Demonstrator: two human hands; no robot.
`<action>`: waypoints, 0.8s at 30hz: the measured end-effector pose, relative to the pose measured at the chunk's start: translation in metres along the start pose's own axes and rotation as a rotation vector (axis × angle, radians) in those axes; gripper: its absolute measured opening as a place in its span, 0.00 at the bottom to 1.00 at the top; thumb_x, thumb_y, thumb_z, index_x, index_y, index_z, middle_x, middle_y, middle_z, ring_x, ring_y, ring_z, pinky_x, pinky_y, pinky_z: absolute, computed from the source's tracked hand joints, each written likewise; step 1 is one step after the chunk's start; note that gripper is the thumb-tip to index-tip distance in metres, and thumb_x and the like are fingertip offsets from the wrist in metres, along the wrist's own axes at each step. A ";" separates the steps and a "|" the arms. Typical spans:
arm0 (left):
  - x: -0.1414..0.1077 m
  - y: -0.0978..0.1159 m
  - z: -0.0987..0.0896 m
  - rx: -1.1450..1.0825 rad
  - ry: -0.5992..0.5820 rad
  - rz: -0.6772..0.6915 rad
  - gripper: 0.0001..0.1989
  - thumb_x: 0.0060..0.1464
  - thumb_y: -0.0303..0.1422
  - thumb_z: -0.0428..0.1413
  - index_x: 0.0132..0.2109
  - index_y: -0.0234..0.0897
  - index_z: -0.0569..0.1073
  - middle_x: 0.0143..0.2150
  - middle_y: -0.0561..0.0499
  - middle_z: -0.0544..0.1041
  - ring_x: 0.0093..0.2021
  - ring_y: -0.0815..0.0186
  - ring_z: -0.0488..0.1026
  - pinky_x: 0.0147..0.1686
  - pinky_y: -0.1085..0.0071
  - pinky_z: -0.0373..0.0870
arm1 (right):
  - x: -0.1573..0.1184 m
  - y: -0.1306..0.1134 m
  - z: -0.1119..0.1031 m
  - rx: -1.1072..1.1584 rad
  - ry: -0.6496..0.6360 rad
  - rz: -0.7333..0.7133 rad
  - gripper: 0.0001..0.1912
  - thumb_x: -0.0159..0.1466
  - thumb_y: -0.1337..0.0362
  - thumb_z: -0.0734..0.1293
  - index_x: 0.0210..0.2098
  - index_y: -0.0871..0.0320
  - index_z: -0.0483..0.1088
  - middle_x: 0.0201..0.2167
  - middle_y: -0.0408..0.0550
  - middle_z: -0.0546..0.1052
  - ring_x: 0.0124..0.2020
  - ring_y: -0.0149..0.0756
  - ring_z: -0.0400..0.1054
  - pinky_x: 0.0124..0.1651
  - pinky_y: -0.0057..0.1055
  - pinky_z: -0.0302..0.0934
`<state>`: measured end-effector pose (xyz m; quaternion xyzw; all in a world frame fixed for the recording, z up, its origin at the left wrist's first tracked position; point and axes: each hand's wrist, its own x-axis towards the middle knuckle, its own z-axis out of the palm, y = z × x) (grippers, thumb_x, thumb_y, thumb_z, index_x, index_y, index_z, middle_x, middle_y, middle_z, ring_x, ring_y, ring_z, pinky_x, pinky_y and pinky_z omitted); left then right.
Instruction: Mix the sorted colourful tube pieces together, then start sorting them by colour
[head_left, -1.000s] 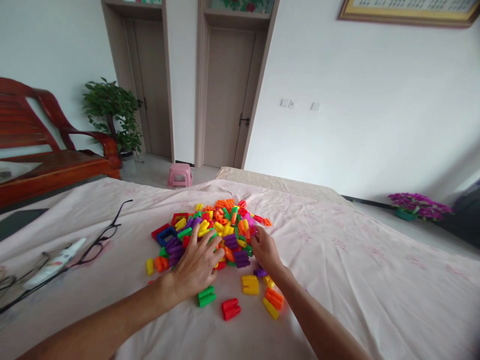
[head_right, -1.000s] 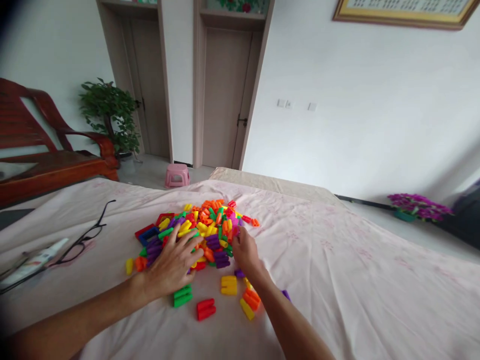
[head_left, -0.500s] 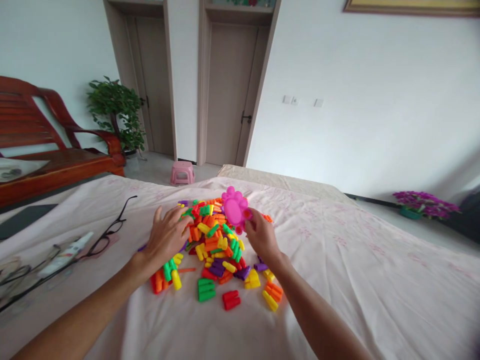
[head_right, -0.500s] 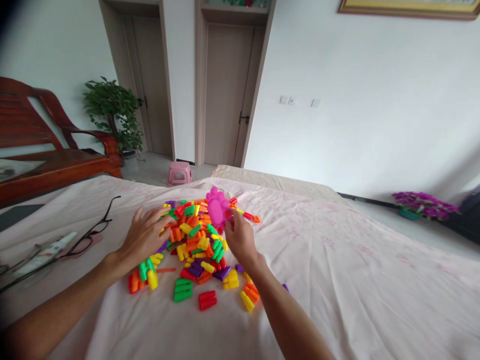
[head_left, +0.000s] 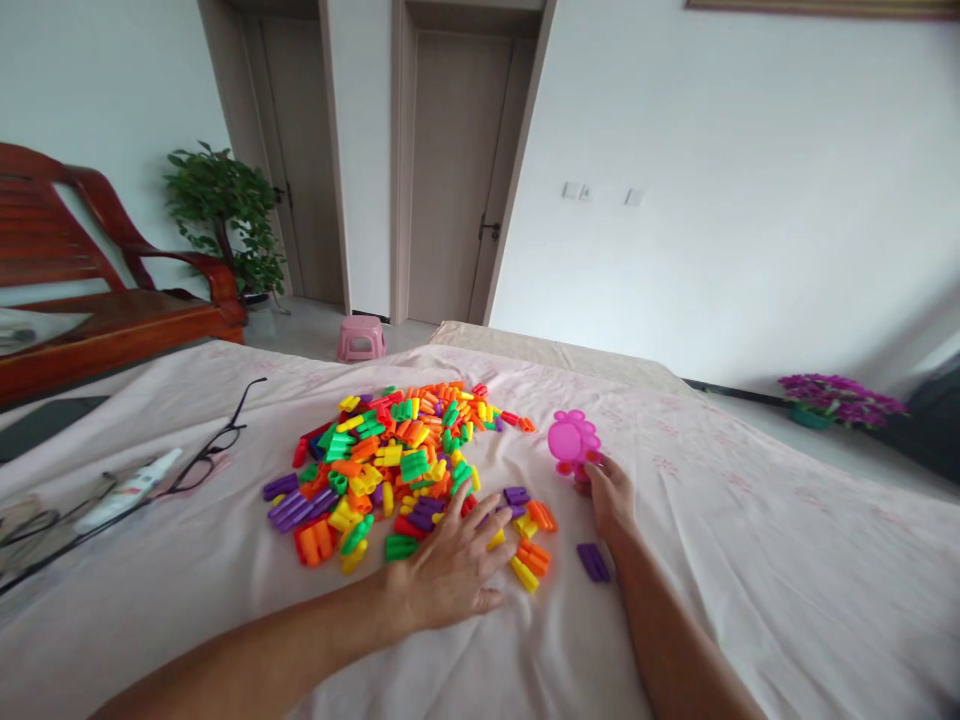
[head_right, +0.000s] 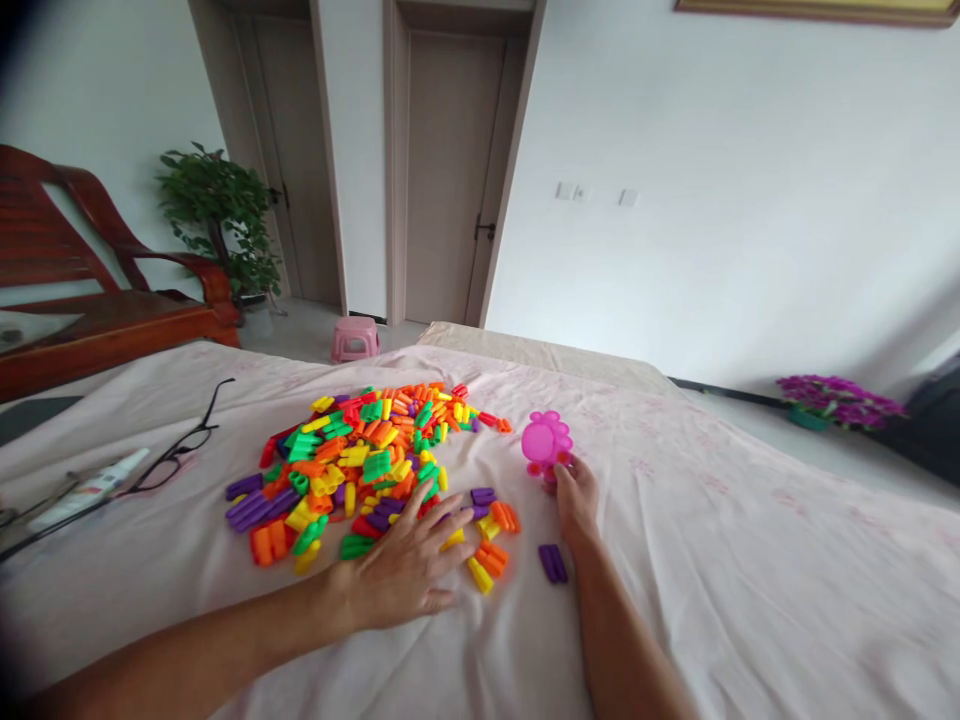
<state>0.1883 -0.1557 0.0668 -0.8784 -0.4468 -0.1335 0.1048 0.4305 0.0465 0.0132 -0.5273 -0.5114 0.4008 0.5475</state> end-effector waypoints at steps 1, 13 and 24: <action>0.002 -0.002 0.005 0.027 -0.003 -0.011 0.23 0.61 0.47 0.48 0.59 0.43 0.66 0.66 0.45 0.63 0.68 0.54 0.52 0.66 0.43 0.35 | -0.001 0.002 0.001 0.001 -0.009 -0.008 0.22 0.52 0.57 0.66 0.43 0.61 0.72 0.25 0.45 0.75 0.24 0.33 0.69 0.26 0.27 0.66; -0.007 -0.050 -0.006 -0.022 0.204 -0.326 0.10 0.62 0.33 0.49 0.39 0.44 0.76 0.48 0.54 0.78 0.55 0.63 0.69 0.66 0.50 0.45 | -0.007 0.003 0.004 -0.045 -0.045 -0.089 0.25 0.54 0.57 0.65 0.49 0.61 0.70 0.26 0.45 0.75 0.24 0.33 0.68 0.25 0.27 0.64; 0.026 -0.086 0.000 0.143 0.176 -0.535 0.10 0.50 0.36 0.62 0.41 0.42 0.78 0.50 0.44 0.75 0.59 0.49 0.62 0.58 0.44 0.52 | -0.005 0.004 0.010 -0.266 -0.151 -0.174 0.25 0.61 0.51 0.61 0.50 0.61 0.71 0.32 0.49 0.77 0.30 0.38 0.70 0.32 0.30 0.63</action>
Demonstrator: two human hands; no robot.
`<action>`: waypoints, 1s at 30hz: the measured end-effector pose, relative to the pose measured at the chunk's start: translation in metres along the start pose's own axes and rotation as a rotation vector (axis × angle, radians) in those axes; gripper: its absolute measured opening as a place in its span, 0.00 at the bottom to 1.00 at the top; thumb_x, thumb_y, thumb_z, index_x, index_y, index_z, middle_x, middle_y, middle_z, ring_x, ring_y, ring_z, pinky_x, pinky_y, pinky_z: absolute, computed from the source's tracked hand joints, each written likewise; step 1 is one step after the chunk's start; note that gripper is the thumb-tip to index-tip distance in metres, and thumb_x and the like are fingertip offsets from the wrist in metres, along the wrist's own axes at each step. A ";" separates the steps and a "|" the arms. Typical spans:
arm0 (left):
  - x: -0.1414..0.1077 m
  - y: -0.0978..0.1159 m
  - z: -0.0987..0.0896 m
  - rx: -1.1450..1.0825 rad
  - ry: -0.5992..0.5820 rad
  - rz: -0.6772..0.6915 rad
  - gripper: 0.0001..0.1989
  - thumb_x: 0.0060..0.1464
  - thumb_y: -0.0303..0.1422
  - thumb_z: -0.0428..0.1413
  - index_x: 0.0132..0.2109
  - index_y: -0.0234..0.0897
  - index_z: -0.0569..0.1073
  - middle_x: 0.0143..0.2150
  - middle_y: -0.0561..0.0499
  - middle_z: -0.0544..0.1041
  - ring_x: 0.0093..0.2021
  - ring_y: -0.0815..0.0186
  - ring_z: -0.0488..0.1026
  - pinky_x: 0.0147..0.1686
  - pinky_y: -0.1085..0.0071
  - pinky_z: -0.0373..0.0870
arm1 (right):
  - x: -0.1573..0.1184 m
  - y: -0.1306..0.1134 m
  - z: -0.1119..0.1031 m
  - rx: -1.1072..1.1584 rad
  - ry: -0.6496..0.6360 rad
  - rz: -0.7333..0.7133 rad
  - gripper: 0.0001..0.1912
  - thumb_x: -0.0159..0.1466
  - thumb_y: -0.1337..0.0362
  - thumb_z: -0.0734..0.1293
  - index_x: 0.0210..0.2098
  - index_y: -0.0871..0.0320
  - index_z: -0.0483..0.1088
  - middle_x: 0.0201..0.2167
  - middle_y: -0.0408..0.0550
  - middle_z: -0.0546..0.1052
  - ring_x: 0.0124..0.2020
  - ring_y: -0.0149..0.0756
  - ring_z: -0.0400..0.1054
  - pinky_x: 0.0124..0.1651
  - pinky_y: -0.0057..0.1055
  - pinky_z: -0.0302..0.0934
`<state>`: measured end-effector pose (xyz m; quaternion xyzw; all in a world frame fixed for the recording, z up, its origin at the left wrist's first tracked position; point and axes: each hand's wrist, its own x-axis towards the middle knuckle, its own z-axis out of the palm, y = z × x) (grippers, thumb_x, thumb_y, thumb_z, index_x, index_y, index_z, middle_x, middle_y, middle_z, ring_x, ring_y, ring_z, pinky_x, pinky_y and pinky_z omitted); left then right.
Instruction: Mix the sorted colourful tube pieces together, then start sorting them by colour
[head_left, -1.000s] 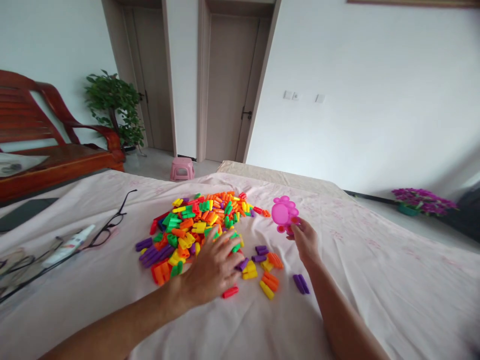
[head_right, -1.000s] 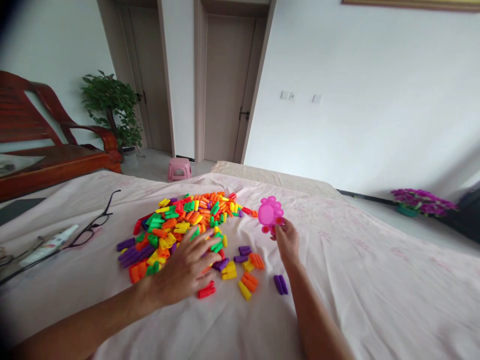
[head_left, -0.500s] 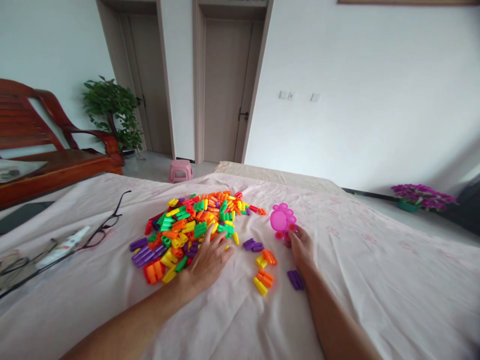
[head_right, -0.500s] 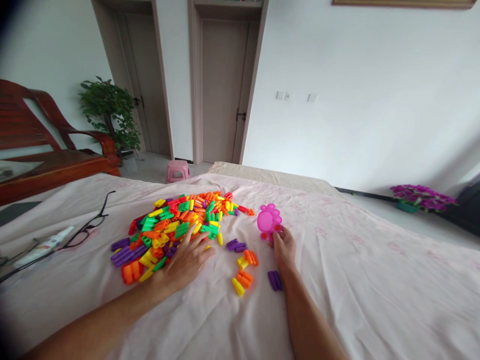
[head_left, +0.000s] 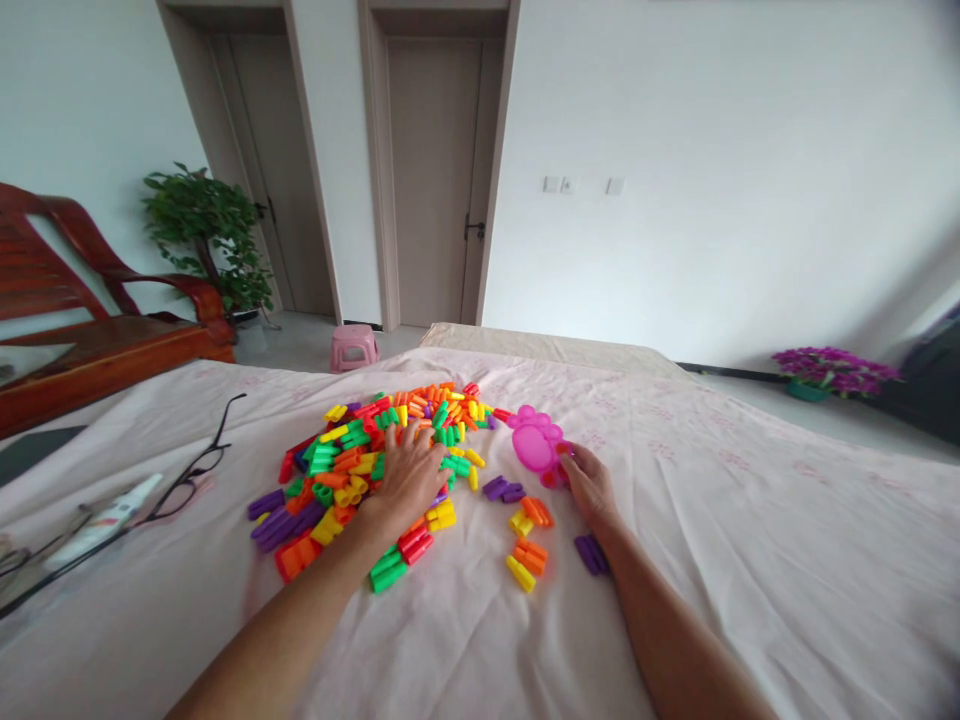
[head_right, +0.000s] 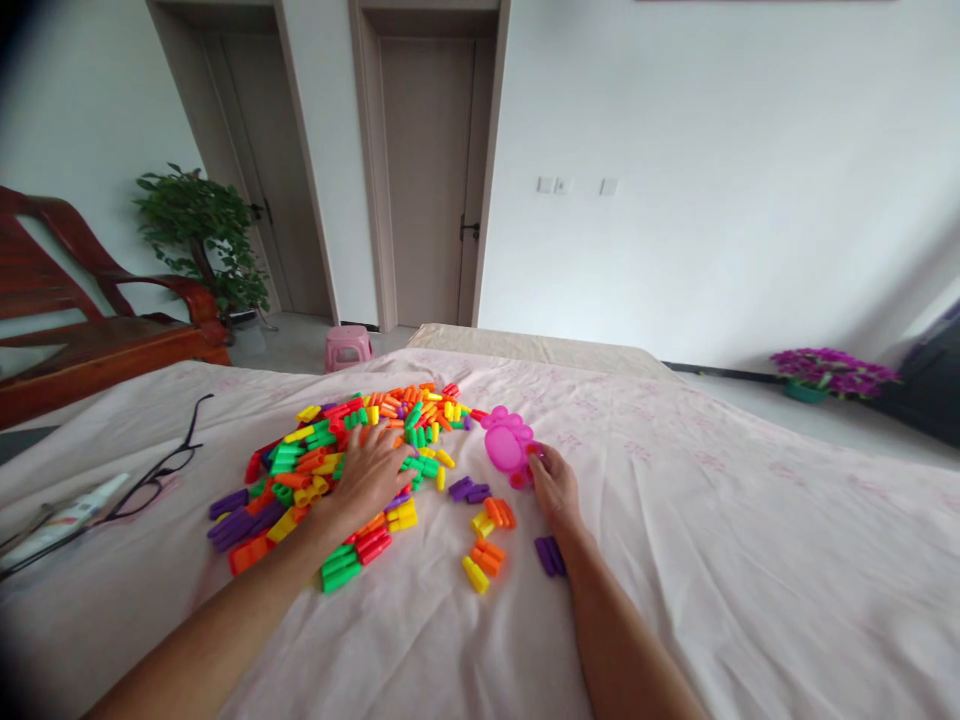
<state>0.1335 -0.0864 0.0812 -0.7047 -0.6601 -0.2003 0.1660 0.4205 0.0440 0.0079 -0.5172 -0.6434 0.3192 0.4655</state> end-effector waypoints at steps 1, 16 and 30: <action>0.002 0.000 0.003 0.002 -0.029 0.000 0.10 0.49 0.36 0.63 0.40 0.41 0.77 0.49 0.44 0.76 0.59 0.49 0.62 0.57 0.44 0.53 | 0.000 0.000 0.000 -0.099 0.023 -0.017 0.25 0.62 0.51 0.60 0.51 0.61 0.70 0.34 0.51 0.77 0.34 0.40 0.71 0.36 0.33 0.64; -0.002 0.029 -0.002 -0.223 -0.049 0.141 0.04 0.59 0.34 0.55 0.39 0.42 0.75 0.36 0.54 0.80 0.41 0.64 0.75 0.63 0.51 0.49 | -0.043 -0.077 0.045 -0.432 -0.422 -0.803 0.16 0.68 0.60 0.61 0.54 0.52 0.70 0.41 0.51 0.77 0.44 0.41 0.68 0.48 0.38 0.61; 0.014 -0.106 -0.069 0.054 -0.032 -0.410 0.15 0.57 0.38 0.52 0.50 0.44 0.75 0.52 0.46 0.78 0.52 0.56 0.73 0.51 0.62 0.63 | -0.014 -0.038 0.028 -0.368 0.027 -0.572 0.22 0.70 0.57 0.54 0.59 0.56 0.65 0.55 0.53 0.72 0.56 0.44 0.63 0.59 0.46 0.57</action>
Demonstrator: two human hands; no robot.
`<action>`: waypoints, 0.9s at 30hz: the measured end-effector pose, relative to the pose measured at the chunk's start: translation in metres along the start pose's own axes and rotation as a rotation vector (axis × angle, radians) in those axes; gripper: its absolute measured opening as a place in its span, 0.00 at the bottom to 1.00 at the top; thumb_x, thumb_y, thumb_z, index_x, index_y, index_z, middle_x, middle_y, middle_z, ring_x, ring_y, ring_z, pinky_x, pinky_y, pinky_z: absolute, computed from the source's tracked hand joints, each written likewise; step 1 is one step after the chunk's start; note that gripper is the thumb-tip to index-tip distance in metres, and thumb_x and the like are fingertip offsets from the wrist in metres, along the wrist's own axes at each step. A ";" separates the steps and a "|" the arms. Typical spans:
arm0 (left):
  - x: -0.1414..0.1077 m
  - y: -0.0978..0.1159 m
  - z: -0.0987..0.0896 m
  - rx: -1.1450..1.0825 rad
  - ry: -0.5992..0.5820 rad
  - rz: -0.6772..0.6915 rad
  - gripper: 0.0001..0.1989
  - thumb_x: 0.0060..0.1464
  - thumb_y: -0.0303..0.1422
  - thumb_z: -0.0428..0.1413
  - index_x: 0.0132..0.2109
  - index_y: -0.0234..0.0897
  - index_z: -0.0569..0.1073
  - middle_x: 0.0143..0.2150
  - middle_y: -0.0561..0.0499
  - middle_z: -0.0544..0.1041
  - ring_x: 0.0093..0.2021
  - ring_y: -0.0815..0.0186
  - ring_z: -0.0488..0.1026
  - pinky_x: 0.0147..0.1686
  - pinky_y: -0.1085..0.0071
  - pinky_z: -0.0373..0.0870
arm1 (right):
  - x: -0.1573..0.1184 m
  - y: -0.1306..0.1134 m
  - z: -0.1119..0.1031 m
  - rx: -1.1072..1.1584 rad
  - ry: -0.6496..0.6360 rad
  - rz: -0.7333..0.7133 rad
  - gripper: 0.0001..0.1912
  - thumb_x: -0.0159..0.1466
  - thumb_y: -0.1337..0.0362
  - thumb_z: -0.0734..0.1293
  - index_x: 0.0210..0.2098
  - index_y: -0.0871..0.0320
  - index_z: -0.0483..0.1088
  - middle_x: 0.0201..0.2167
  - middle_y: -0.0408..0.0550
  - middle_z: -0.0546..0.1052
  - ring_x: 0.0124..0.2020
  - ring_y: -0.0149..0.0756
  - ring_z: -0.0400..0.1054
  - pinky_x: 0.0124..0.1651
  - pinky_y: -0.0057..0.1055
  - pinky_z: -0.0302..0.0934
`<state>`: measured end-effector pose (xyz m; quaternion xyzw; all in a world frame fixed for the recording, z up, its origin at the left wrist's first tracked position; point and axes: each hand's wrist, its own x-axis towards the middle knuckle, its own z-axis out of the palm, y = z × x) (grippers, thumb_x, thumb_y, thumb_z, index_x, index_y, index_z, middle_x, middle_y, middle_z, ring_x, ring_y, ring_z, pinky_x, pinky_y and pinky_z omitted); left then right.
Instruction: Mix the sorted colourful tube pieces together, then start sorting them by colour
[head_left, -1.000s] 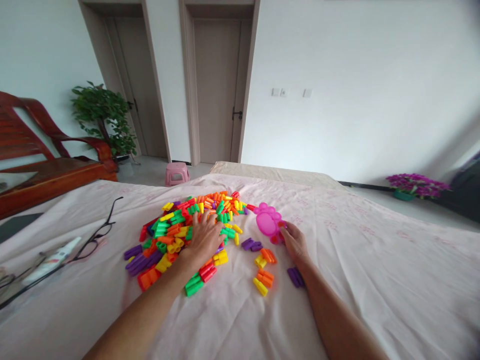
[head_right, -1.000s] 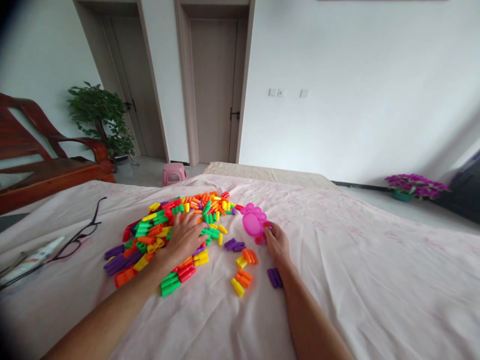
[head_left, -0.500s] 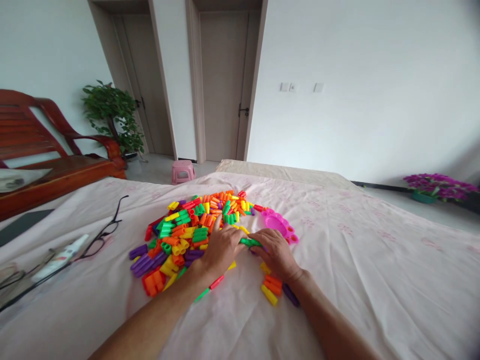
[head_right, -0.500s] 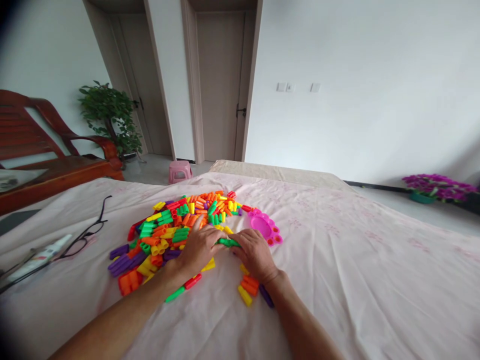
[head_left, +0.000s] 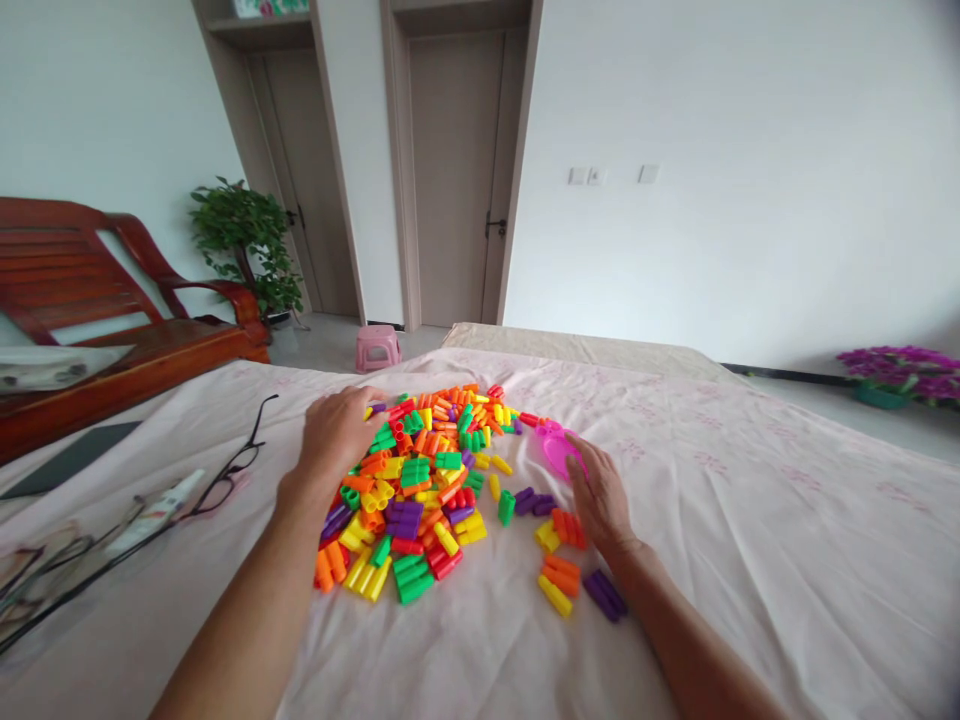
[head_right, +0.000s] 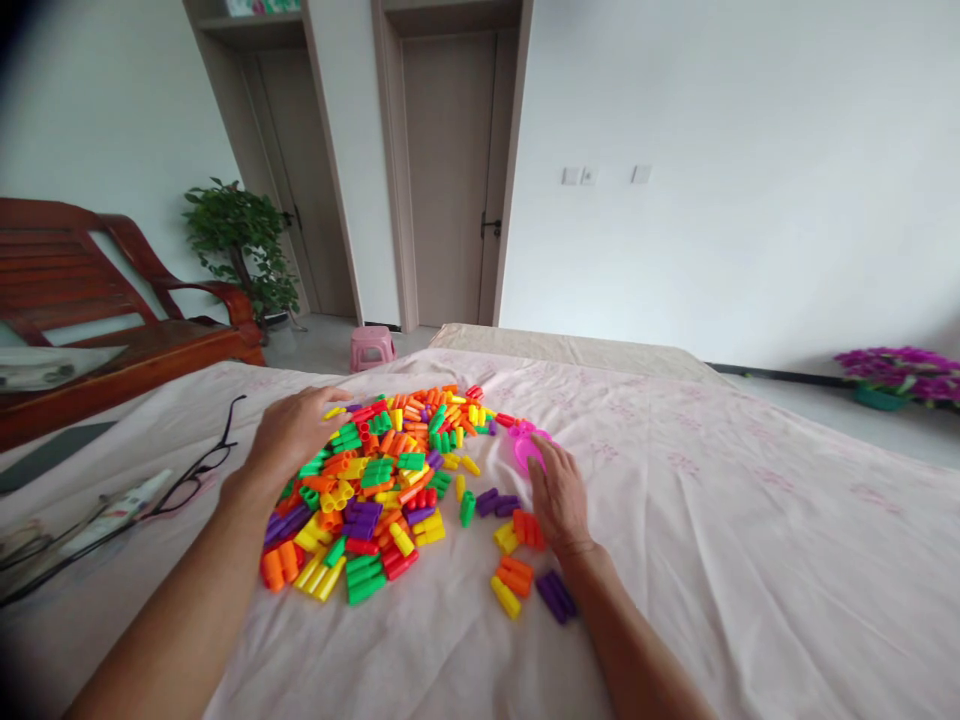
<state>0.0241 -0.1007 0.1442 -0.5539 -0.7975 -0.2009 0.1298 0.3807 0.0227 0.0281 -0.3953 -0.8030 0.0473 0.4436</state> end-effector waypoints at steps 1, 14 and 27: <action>0.003 -0.013 0.001 0.035 -0.038 -0.086 0.15 0.57 0.41 0.51 0.47 0.44 0.76 0.49 0.45 0.79 0.49 0.54 0.75 0.47 0.62 0.65 | -0.001 0.009 0.001 -0.045 0.025 0.035 0.21 0.70 0.57 0.54 0.57 0.56 0.67 0.54 0.53 0.72 0.54 0.44 0.64 0.58 0.46 0.58; 0.011 -0.044 0.042 -0.293 -0.247 -0.067 0.13 0.54 0.42 0.50 0.40 0.39 0.72 0.38 0.50 0.80 0.37 0.63 0.75 0.36 0.72 0.65 | -0.009 0.044 0.004 -0.173 0.025 0.241 0.21 0.64 0.63 0.57 0.52 0.57 0.71 0.52 0.52 0.73 0.53 0.45 0.64 0.58 0.44 0.58; 0.003 0.014 0.032 -0.533 -0.104 0.171 0.12 0.59 0.40 0.47 0.45 0.39 0.69 0.46 0.48 0.77 0.49 0.61 0.73 0.48 0.67 0.67 | 0.011 -0.019 -0.001 0.177 0.002 0.088 0.16 0.66 0.61 0.60 0.50 0.54 0.72 0.51 0.53 0.73 0.53 0.45 0.65 0.57 0.48 0.59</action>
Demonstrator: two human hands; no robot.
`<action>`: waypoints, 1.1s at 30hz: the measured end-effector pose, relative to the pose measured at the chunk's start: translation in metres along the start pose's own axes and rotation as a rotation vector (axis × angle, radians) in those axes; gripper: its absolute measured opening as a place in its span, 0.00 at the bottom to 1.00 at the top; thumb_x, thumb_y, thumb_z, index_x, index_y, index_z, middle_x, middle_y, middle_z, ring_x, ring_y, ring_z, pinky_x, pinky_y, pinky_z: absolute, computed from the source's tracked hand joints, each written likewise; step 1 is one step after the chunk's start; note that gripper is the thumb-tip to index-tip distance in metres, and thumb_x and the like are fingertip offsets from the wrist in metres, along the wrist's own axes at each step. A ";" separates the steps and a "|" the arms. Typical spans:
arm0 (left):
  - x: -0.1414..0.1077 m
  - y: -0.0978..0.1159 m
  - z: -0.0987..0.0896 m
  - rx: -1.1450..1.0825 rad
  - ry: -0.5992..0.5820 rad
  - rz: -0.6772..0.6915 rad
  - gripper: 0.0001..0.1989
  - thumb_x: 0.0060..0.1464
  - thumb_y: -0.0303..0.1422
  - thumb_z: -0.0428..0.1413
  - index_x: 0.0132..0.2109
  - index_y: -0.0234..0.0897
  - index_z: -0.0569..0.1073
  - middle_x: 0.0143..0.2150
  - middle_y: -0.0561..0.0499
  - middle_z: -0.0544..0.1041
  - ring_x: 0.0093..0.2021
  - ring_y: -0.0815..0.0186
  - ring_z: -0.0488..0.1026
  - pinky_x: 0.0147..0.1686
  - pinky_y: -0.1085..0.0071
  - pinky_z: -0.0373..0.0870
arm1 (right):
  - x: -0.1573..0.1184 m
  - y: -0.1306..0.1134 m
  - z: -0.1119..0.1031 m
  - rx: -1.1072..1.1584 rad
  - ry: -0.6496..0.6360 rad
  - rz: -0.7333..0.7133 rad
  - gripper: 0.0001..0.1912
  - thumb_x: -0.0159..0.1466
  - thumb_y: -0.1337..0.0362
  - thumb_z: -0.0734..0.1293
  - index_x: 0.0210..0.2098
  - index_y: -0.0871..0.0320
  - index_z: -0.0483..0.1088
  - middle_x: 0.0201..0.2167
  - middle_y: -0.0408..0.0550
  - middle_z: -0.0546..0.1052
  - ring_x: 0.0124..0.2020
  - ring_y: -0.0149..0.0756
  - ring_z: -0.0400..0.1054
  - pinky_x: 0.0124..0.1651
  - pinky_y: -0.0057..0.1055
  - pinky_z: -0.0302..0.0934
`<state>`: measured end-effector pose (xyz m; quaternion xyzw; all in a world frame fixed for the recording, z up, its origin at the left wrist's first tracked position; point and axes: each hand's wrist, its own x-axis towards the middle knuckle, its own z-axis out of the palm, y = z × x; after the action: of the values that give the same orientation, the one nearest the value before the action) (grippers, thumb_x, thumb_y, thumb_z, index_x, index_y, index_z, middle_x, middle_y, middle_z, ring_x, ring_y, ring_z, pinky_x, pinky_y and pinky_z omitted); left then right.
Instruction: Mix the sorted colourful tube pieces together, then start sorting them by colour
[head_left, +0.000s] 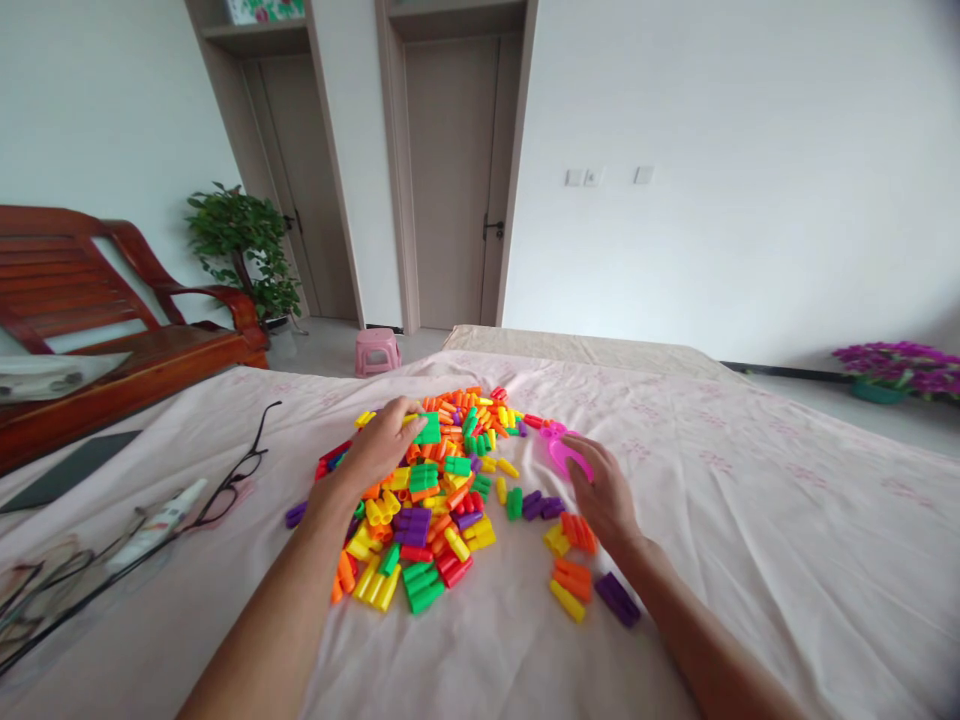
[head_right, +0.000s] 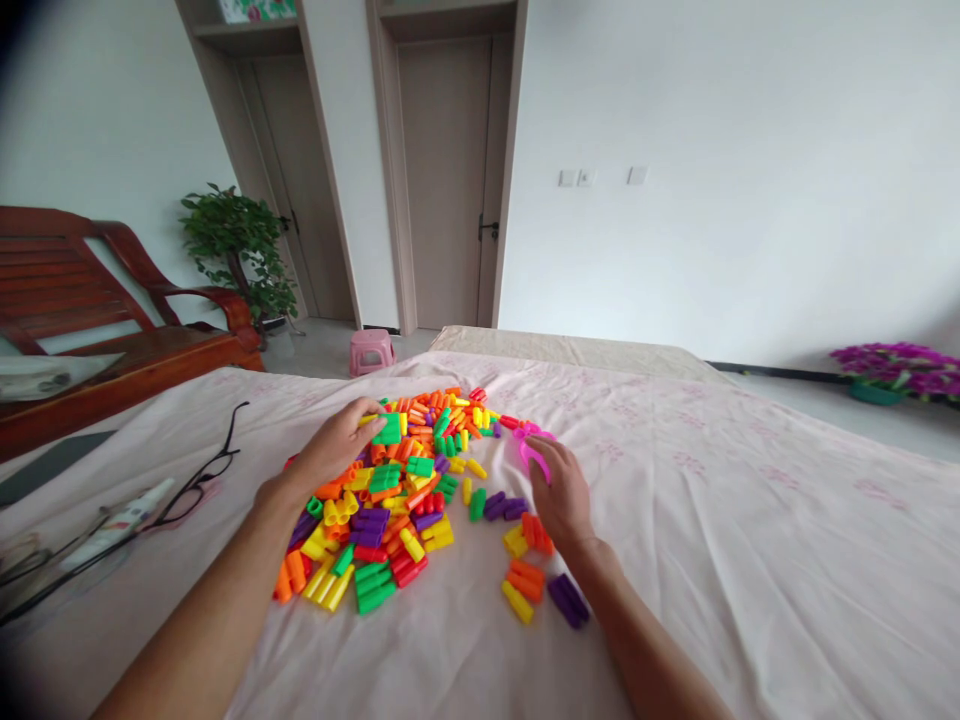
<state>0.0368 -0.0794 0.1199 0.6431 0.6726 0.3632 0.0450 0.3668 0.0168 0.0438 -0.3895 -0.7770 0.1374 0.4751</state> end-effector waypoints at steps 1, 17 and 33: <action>-0.001 0.009 0.007 -0.039 -0.005 0.051 0.11 0.59 0.39 0.48 0.43 0.39 0.70 0.45 0.47 0.77 0.48 0.61 0.73 0.49 0.66 0.67 | 0.004 -0.018 0.006 0.125 -0.077 0.002 0.17 0.67 0.60 0.60 0.53 0.54 0.70 0.51 0.53 0.73 0.50 0.43 0.67 0.54 0.45 0.62; 0.008 0.007 0.006 0.208 0.288 0.140 0.19 0.55 0.42 0.55 0.52 0.41 0.74 0.54 0.44 0.75 0.58 0.54 0.66 0.60 0.55 0.58 | 0.095 -0.033 0.091 0.163 -0.329 -0.089 0.16 0.63 0.69 0.62 0.49 0.55 0.74 0.49 0.50 0.76 0.52 0.42 0.68 0.57 0.44 0.60; -0.006 0.032 0.051 0.230 0.186 0.167 0.21 0.52 0.30 0.60 0.54 0.42 0.71 0.55 0.41 0.73 0.58 0.51 0.65 0.57 0.50 0.60 | 0.112 -0.021 0.101 -0.215 -0.519 -0.441 0.12 0.63 0.68 0.63 0.45 0.55 0.74 0.41 0.50 0.75 0.46 0.40 0.67 0.48 0.35 0.62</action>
<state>0.0912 -0.0658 0.0980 0.6614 0.6552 0.3441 -0.1217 0.2440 0.1014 0.0748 -0.2123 -0.9472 0.0430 0.2364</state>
